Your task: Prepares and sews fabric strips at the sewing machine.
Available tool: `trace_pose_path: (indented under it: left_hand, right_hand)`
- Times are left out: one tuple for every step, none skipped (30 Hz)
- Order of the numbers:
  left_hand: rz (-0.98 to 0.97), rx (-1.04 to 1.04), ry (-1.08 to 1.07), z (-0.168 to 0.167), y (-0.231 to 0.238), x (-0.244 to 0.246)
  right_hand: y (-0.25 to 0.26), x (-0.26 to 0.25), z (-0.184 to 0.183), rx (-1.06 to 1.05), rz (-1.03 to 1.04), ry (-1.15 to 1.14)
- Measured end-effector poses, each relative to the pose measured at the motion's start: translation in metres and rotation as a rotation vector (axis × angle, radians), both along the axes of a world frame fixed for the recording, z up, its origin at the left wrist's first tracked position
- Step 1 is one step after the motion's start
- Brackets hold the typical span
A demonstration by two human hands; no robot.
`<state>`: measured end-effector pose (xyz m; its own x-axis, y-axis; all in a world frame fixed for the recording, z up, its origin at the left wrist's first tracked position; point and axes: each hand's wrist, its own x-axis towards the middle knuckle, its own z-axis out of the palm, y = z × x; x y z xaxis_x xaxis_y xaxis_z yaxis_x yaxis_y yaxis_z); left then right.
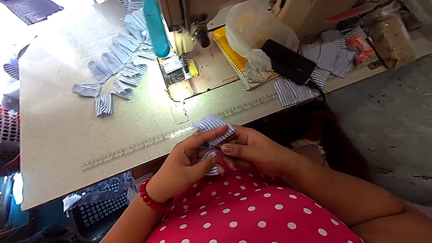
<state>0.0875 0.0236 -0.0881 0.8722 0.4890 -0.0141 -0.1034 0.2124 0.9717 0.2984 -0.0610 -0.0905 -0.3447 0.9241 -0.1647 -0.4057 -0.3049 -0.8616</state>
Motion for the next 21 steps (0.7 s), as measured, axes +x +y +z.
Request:
trace_pose_path:
  left_hand:
    - [0.042, 0.12, 0.06, -0.003, 0.001, -0.002]
    - [0.092, 0.277, 0.147, -0.006, 0.003, -0.004]
    - [0.14, 0.458, 0.243, -0.009, 0.005, -0.006]
    - [0.183, 0.635, 0.325, -0.013, 0.006, -0.007]
    - [0.22, 0.768, 0.366, -0.018, 0.006, -0.007]
    - [0.24, 0.849, 0.374, -0.021, 0.006, -0.007]
    - [0.241, 0.887, 0.368, -0.022, 0.005, -0.006]
    - [0.231, 0.892, 0.345, -0.022, 0.005, -0.003]
    - [0.212, 0.889, 0.322, -0.021, 0.004, -0.001]
    - [0.193, 0.878, 0.296, -0.02, 0.003, 0.001]
    - [0.185, 0.875, 0.275, -0.02, 0.003, 0.003]
    - [0.189, 0.876, 0.256, -0.02, 0.002, 0.004]
    - [0.204, 0.867, 0.239, -0.02, 0.001, 0.004]
    - [0.218, 0.851, 0.224, -0.021, 0.0, 0.003]
    - [0.22, 0.827, 0.214, -0.021, 0.0, 0.002]
    - [0.212, 0.801, 0.212, -0.021, 0.001, 0.001]
    - [0.193, 0.771, 0.212, -0.021, 0.001, 0.0]
    - [0.168, 0.744, 0.208, -0.02, 0.001, -0.001]
    - [0.154, 0.725, 0.199, -0.019, 0.001, -0.001]
    - [0.158, 0.711, 0.188, -0.017, 0.001, -0.001]
    - [0.175, 0.689, 0.178, -0.016, 0.001, -0.001]
  right_hand:
    - [0.0, 0.004, 0.001, 0.031, -0.016, -0.121]
    - [0.002, 0.01, 0.002, 0.085, -0.056, -0.293]
    - [0.003, 0.018, 0.003, 0.16, -0.125, -0.498]
    - [0.006, 0.026, 0.002, 0.233, -0.212, -0.725]
    - [0.011, 0.035, -0.001, 0.297, -0.302, -0.963]
    - [0.017, 0.042, -0.003, 0.336, -0.373, -1.195]
    - [0.025, 0.047, -0.006, 0.372, -0.419, -1.403]
    - [0.034, 0.051, -0.011, 0.425, -0.442, -1.576]
    - [0.041, 0.053, -0.018, 0.472, -0.445, -1.716]
    - [0.048, 0.054, -0.025, 0.525, -0.452, -1.813]
    - [0.054, 0.054, -0.032, 0.594, -0.493, -1.87]
    - [0.055, 0.053, -0.038, 0.652, -0.545, -1.881]
    - [0.053, 0.051, -0.039, 0.701, -0.59, -1.852]
    - [0.048, 0.046, -0.037, 0.732, -0.626, -1.764]
    - [0.042, 0.039, -0.035, 0.744, -0.659, -1.611]
    - [0.035, 0.029, -0.031, 0.722, -0.662, -1.383]
    - [0.026, 0.019, -0.026, 0.649, -0.601, -1.123]
    - [0.02, 0.012, -0.022, 0.553, -0.485, -0.852]
    - [0.015, 0.009, -0.02, 0.456, -0.352, -0.592]
    - [0.013, 0.005, -0.018, 0.364, -0.255, -0.39]
    - [0.011, 0.003, -0.018, 0.302, -0.223, -0.281]
